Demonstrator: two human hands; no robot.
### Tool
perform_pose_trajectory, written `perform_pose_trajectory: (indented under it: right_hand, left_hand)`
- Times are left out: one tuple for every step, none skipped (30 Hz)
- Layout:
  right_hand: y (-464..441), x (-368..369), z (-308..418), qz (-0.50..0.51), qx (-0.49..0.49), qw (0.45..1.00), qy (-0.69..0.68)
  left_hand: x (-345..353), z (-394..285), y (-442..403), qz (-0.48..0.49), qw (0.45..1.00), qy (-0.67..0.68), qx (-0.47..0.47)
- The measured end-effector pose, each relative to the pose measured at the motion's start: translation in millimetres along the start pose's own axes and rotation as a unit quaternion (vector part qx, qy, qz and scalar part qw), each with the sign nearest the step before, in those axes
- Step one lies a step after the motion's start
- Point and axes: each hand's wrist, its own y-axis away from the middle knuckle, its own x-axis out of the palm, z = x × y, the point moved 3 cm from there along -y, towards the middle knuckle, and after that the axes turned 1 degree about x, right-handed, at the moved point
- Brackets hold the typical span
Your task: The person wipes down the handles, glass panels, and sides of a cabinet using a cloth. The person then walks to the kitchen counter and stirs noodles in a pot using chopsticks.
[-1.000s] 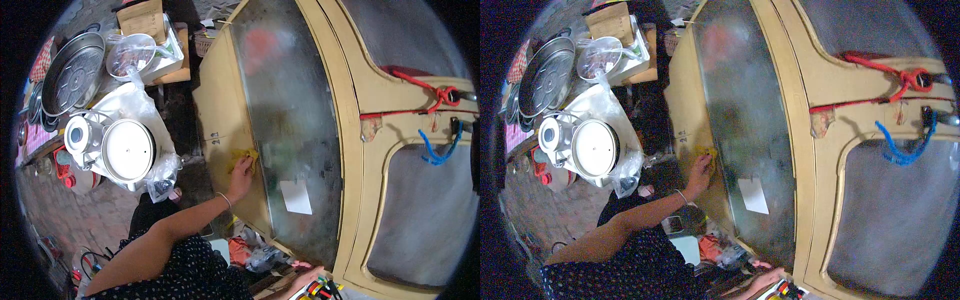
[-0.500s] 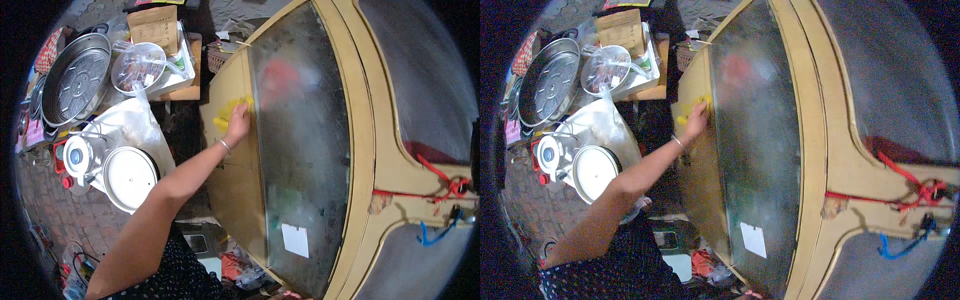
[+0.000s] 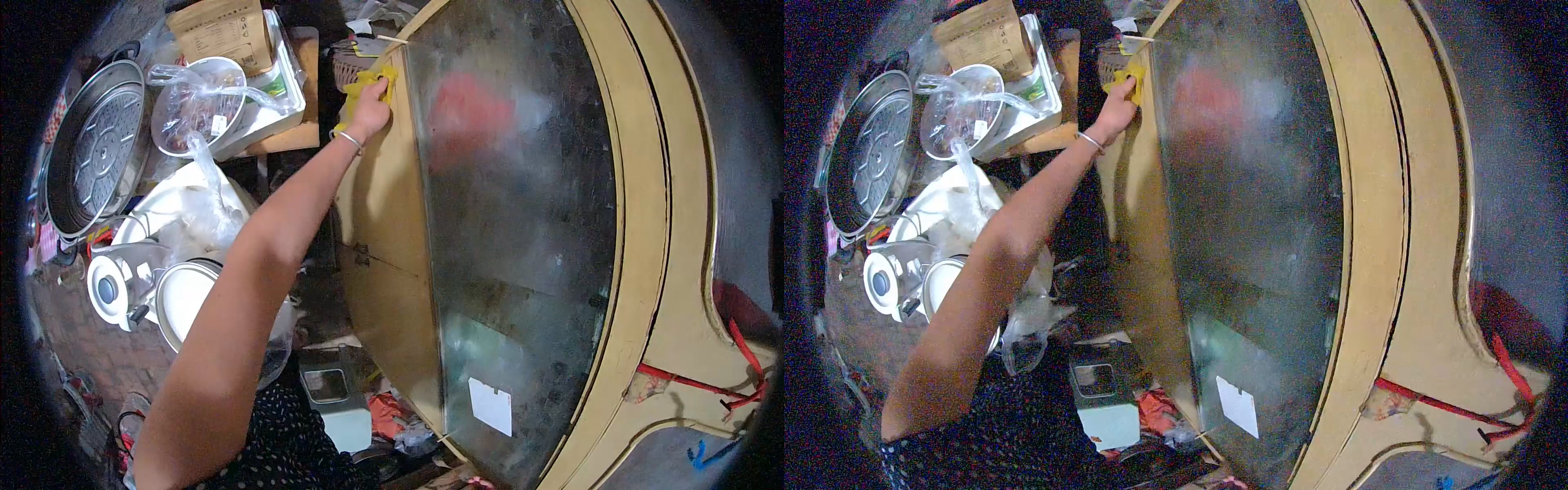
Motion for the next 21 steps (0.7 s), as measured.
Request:
perform_pose_trajectory:
  right_hand:
    - [0.2, -1.7, -0.6, 0.001, 0.0, 1.0, -0.003]
    - [-0.6, -1.6, -1.4, 0.003, 0.0, 1.0, -0.004]
    - [-0.9, -2.1, -2.9, 0.004, 0.0, 1.0, -0.008]
    - [-1.4, -2.6, -3.3, 0.005, -0.003, 1.0, -0.012]
    - [-1.9, -5.1, -5.1, 0.007, -0.005, 1.0, -0.015]
    - [-2.7, -6.5, -6.4, 0.011, -0.006, 1.0, -0.018]
    - [-2.7, -9.0, -8.5, 0.012, -0.008, 1.0, -0.023]
    - [-3.0, -10.3, -10.9, 0.015, -0.008, 0.999, -0.029]
    - [-3.5, -14.6, -13.5, 0.017, -0.01, 0.999, -0.036]
    - [-3.8, -16.7, -17.2, 0.02, -0.011, 0.999, -0.042]
    - [-4.9, -19.8, -19.6, 0.021, -0.011, 0.999, -0.049]
    - [-6.0, -22.3, -22.9, 0.025, -0.012, 0.998, -0.054]
    - [-7.4, -25.4, -26.4, 0.025, -0.013, 0.998, -0.06]
    - [-8.3, -27.4, -30.6, 0.028, -0.014, 0.997, -0.064]
    - [-9.2, -29.7, -33.3, 0.033, -0.018, 0.997, -0.075]
    - [-10.4, -31.7, -36.6, 0.032, -0.018, 0.996, -0.08]
    - [-11.4, -33.6, -39.5, 0.032, -0.019, 0.996, -0.081]
    - [-12.6, -34.8, -41.3, 0.032, -0.02, 0.996, -0.083]
    - [-13.9, -36.0, -42.7, 0.033, -0.02, 0.996, -0.085]
    - [-14.6, -35.9, -43.0, 0.033, -0.02, 0.996, -0.086]
    - [-14.7, -36.5, -43.8, 0.031, -0.021, 0.996, -0.086]
  left_hand:
    - [2.3, 2.3, 11.1, 0.001, 1.0, -0.002, -0.001]
    - [8.9, 14.2, 21.8, -0.003, 1.0, -0.007, 0.013]
    - [7.9, 4.5, 36.3, -0.007, 0.999, -0.012, 0.029]
    - [8.9, -2.7, 60.4, -0.029, 1.0, 0.002, 0.005]
    - [12.8, -1.2, 77.3, -0.042, 0.999, 0.002, 0.012]
    - [18.1, 3.9, 94.5, -0.039, 0.999, -0.006, 0.012]
    - [22.4, 9.0, 112.1, -0.036, 0.999, -0.014, 0.013]
    - [24.6, 10.5, 131.7, -0.036, 0.998, -0.007, 0.045]
    - [26.0, 10.8, 153.6, -0.036, 0.996, -0.001, 0.077]
    - [27.2, 10.3, 174.8, -0.028, 0.997, 0.016, 0.073]
    - [29.4, 9.9, 196.2, -0.02, 0.997, 0.033, 0.071]
    - [34.8, 21.0, 219.6, -0.024, 0.992, 0.045, 0.116]
    - [39.3, 30.4, 242.8, -0.028, 0.985, 0.057, 0.161]
    - [41.4, 32.5, 266.6, -0.002, 0.993, 0.032, 0.115]
    - [41.8, 30.2, 289.3, 0.025, 0.997, 0.008, 0.069]
    - [41.7, 24.7, 308.8, 0.024, 0.997, 0.01, 0.076]
    - [42.7, 21.3, 325.8, 0.049, 0.999, 0.012, 0.015]
    - [44.2, 19.1, 338.9, 0.073, 0.996, 0.014, -0.047]
    - [44.0, 14.9, 346.9, 0.071, 0.996, 0.016, -0.045]
    - [44.5, 15.5, 352.8, 0.083, 0.995, 0.006, -0.045]
    - [44.9, 17.2, 355.2, 0.095, 0.994, -0.005, -0.047]
